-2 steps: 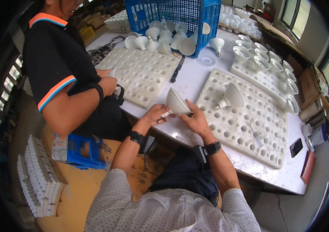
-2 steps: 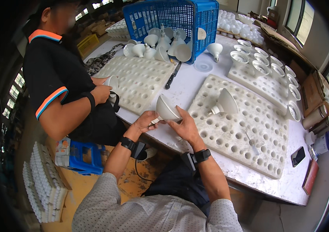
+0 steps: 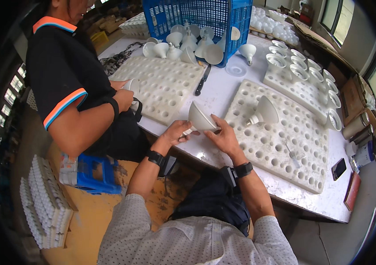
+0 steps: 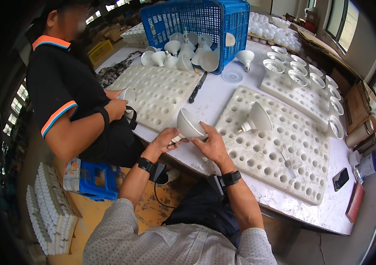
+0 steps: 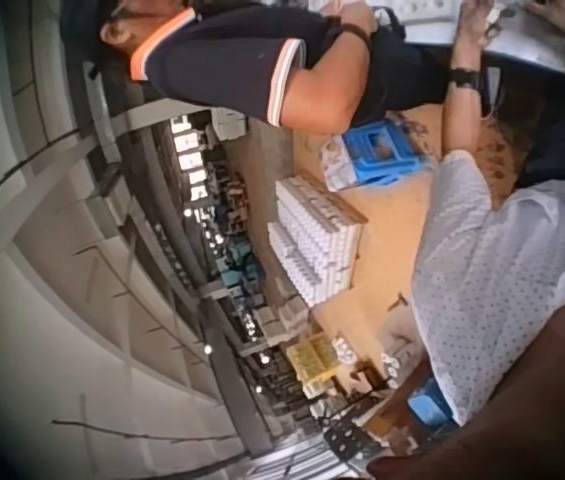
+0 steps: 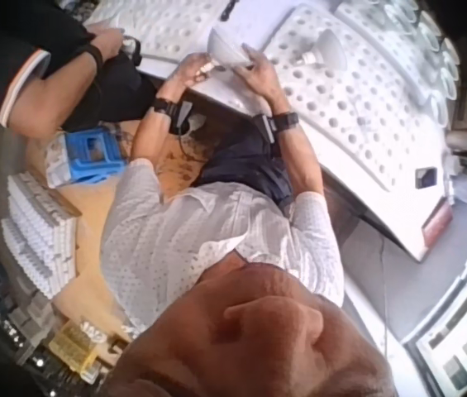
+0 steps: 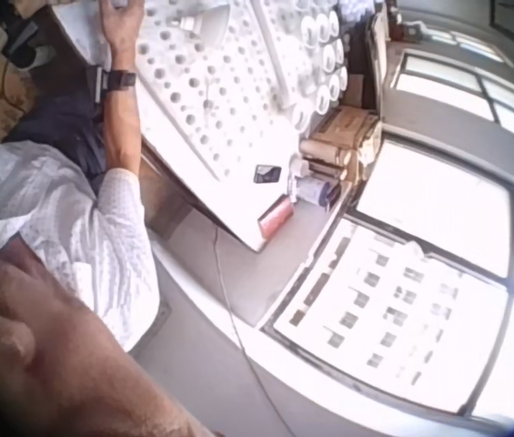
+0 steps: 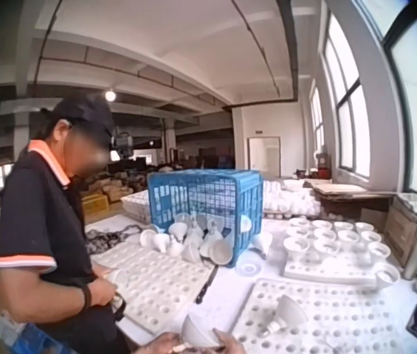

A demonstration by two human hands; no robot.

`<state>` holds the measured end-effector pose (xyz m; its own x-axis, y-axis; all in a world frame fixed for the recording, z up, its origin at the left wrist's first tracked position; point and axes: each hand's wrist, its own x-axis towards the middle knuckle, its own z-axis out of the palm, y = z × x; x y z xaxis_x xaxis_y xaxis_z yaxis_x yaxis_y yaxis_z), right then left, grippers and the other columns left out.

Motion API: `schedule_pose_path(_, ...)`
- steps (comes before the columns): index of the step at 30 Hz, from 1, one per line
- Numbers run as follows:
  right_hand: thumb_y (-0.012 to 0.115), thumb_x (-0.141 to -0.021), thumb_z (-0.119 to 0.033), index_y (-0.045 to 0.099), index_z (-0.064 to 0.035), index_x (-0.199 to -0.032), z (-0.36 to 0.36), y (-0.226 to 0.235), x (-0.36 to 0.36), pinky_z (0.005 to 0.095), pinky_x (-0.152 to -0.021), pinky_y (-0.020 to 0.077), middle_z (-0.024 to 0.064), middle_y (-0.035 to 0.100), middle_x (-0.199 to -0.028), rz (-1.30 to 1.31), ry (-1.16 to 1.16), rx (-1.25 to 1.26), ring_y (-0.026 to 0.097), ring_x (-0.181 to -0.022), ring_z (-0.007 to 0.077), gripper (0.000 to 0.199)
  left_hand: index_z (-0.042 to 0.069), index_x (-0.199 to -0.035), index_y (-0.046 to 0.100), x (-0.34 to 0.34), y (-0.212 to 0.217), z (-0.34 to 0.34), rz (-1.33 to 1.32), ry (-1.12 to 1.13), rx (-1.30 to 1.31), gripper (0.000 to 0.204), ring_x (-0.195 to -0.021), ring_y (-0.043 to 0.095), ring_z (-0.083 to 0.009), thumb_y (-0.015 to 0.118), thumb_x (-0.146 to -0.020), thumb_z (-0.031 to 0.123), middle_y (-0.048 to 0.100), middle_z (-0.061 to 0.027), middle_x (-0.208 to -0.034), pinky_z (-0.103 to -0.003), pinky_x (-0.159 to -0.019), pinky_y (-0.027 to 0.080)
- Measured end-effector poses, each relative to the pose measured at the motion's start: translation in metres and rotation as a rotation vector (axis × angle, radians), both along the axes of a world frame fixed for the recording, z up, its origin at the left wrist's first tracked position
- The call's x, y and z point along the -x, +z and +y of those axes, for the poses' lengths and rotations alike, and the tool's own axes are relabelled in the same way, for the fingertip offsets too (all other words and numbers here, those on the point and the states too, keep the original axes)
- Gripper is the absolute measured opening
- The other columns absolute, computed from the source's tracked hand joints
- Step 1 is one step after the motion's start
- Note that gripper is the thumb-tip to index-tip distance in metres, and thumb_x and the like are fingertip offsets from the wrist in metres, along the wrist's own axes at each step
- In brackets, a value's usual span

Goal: Assembling internal and external components of LED bulbs at a workshop table.

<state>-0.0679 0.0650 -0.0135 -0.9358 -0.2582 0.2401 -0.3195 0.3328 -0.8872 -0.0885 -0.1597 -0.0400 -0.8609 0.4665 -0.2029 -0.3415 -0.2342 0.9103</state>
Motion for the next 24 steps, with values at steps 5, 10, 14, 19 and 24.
schedule_pose_path(5,0.072,-0.072,-0.028,0.050,0.0023,-0.124,0.001,0.014,-0.003,0.0386,-0.088,0.0456,0.0225,0.056,-0.115,0.105,-0.081,-0.332,0.056,-0.104,0.0344,0.064,-0.003,-0.108,0.053,0.001,-0.006,-0.004,-0.080,-0.012,-0.170,0.058,-0.043,0.052,-0.0063,0.058,-0.085,0.049,0.064,-0.0211,-0.084,-0.014,-0.030,0.032)
schedule_pose_path(10,0.072,-0.071,-0.027,0.046,-0.0005,-0.128,0.000,0.011,-0.006,0.0396,-0.095,0.0415,0.0229,0.053,-0.119,0.182,-0.097,-0.209,0.052,-0.110,0.0353,0.067,-0.004,-0.107,0.053,0.003,-0.012,-0.003,-0.127,-0.047,-0.274,0.063,-0.039,0.049,-0.0066,0.051,-0.086,0.055,0.064,-0.0201,-0.080,-0.015,-0.028,0.030)
schedule_pose_path(14,0.074,-0.070,-0.025,0.042,-0.0040,-0.133,-0.001,0.007,-0.002,0.0395,-0.102,0.0359,0.0217,0.050,-0.125,0.425,-0.017,-0.074,0.047,-0.117,0.0350,0.074,-0.005,-0.107,0.054,0.003,-0.017,-0.001,-0.222,-0.119,-0.359,0.067,-0.035,0.046,-0.0065,0.042,-0.089,0.058,0.064,-0.0186,-0.076,-0.016,-0.027,0.029)
schedule_pose_path(19,0.069,-0.075,-0.024,0.046,-0.0045,-0.129,-0.001,0.010,0.004,0.0371,-0.084,0.0474,0.0193,0.057,-0.115,0.166,0.033,-0.123,0.058,-0.102,0.0312,0.062,-0.007,-0.107,0.053,0.004,-0.026,-0.005,-0.259,-0.233,-0.479,0.072,-0.032,0.042,-0.0064,0.036,-0.090,0.060,0.065,-0.0188,-0.075,-0.017,-0.026,0.028)
schedule_pose_path(24,0.066,-0.078,-0.031,0.057,-0.0011,-0.114,0.003,0.016,0.005,0.0381,-0.073,0.0495,0.0207,0.064,-0.087,0.041,0.028,-0.374,0.063,-0.081,0.0341,0.047,-0.009,-0.108,0.052,0.003,-0.034,-0.008,-0.289,-0.289,-0.566,0.075,-0.032,0.041,-0.0064,0.032,-0.091,0.060,0.065,-0.0195,-0.075,-0.017,-0.026,0.028)
